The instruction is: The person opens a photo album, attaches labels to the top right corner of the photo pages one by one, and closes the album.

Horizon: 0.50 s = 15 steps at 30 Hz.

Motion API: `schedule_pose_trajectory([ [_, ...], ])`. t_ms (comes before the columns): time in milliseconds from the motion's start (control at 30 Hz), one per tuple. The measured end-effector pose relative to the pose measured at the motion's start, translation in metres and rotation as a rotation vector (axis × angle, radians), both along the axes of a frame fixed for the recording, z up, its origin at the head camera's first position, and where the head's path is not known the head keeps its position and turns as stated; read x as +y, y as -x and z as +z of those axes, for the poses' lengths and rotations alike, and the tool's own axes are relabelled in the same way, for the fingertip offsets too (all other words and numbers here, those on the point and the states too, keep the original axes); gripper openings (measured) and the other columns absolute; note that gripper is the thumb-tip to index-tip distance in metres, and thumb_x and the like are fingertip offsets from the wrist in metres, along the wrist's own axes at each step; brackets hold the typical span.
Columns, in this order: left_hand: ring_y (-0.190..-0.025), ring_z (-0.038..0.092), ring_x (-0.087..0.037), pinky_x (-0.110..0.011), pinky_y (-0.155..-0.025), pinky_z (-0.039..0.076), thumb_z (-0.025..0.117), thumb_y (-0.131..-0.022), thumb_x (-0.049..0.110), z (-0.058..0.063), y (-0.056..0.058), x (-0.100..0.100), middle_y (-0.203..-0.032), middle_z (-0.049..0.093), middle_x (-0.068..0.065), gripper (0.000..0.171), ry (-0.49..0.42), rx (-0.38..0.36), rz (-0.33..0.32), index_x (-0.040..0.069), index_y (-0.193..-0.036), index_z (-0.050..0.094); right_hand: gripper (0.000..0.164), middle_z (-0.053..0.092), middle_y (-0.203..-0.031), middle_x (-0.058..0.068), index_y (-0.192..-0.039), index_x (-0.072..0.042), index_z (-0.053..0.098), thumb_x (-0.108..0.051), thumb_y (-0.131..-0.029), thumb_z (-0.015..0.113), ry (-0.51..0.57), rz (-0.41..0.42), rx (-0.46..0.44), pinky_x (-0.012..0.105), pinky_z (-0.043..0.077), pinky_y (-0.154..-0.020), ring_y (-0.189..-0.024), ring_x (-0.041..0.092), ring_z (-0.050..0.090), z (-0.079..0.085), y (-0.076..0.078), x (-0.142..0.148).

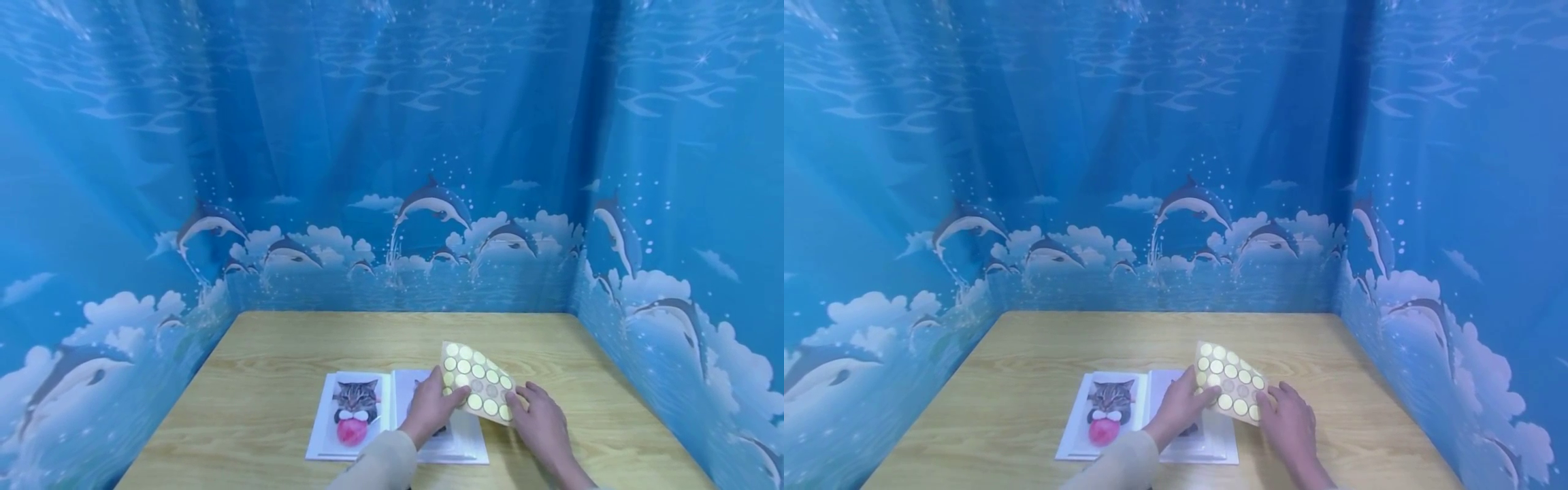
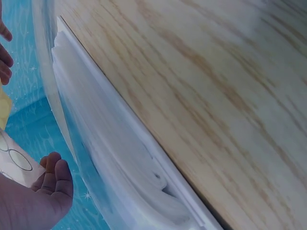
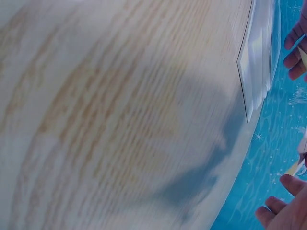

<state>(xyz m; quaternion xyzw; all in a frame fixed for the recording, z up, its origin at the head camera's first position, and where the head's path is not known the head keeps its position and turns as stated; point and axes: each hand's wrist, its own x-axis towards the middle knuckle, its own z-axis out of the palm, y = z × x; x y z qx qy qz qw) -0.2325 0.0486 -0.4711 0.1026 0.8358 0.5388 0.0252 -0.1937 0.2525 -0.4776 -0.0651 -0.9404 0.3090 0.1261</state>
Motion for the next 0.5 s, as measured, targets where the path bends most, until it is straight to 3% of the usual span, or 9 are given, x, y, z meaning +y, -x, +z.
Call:
schedule_pose_trajectory([
  [67, -0.121, 0.056, -0.032, -0.057, -0.105, 0.040, 0.068, -0.090, 0.047, 0.0000, -0.0005, 0.0000, -0.126, 0.064, -0.005, 0.057, 0.007, 0.003, -0.007, 0.015, -0.135, 0.053, 0.050, 0.039, -0.144, 0.036, -0.130, 0.010, 0.056, -0.031, -0.103, 0.051, 0.004, 0.006, 0.001, 0.069, 0.021, -0.109, -0.131, 0.056, 0.036, 0.0001, -0.0007, -0.0008],
  [267, -0.118, 0.058, -0.034, -0.064, -0.103, 0.037, 0.068, -0.090, 0.046, -0.0010, -0.0031, -0.0004, -0.125, 0.066, -0.008, 0.060, 0.039, -0.008, -0.013, 0.013, -0.138, 0.055, 0.051, 0.039, -0.145, 0.035, -0.131, 0.009, 0.056, -0.032, -0.102, 0.051, 0.023, 0.015, 0.004, 0.069, 0.021, -0.110, -0.131, 0.056, 0.036, 0.0006, -0.0018, -0.0020],
  [400, -0.101, 0.064, -0.025, -0.059, -0.096, 0.046, 0.065, -0.093, 0.044, -0.0034, -0.0031, -0.0014, -0.113, 0.070, -0.003, 0.047, 0.025, -0.025, -0.047, 0.015, -0.129, 0.061, 0.055, 0.037, -0.146, 0.036, -0.134, 0.009, 0.054, -0.037, -0.103, 0.050, 0.031, 0.018, -0.009, 0.070, 0.020, -0.109, -0.132, 0.056, 0.035, -0.0001, -0.0009, -0.0032],
  [500, -0.098, 0.064, -0.022, -0.055, -0.092, 0.049, 0.062, -0.095, 0.043, -0.0050, -0.0027, -0.0019, -0.111, 0.070, -0.002, 0.040, -0.015, -0.039, -0.065, 0.016, -0.124, 0.064, 0.058, 0.038, -0.146, 0.036, -0.137, 0.009, 0.050, -0.039, -0.103, 0.049, 0.012, 0.015, 0.010, 0.070, 0.021, -0.109, -0.132, 0.056, 0.036, -0.0015, -0.0004, -0.0049],
])
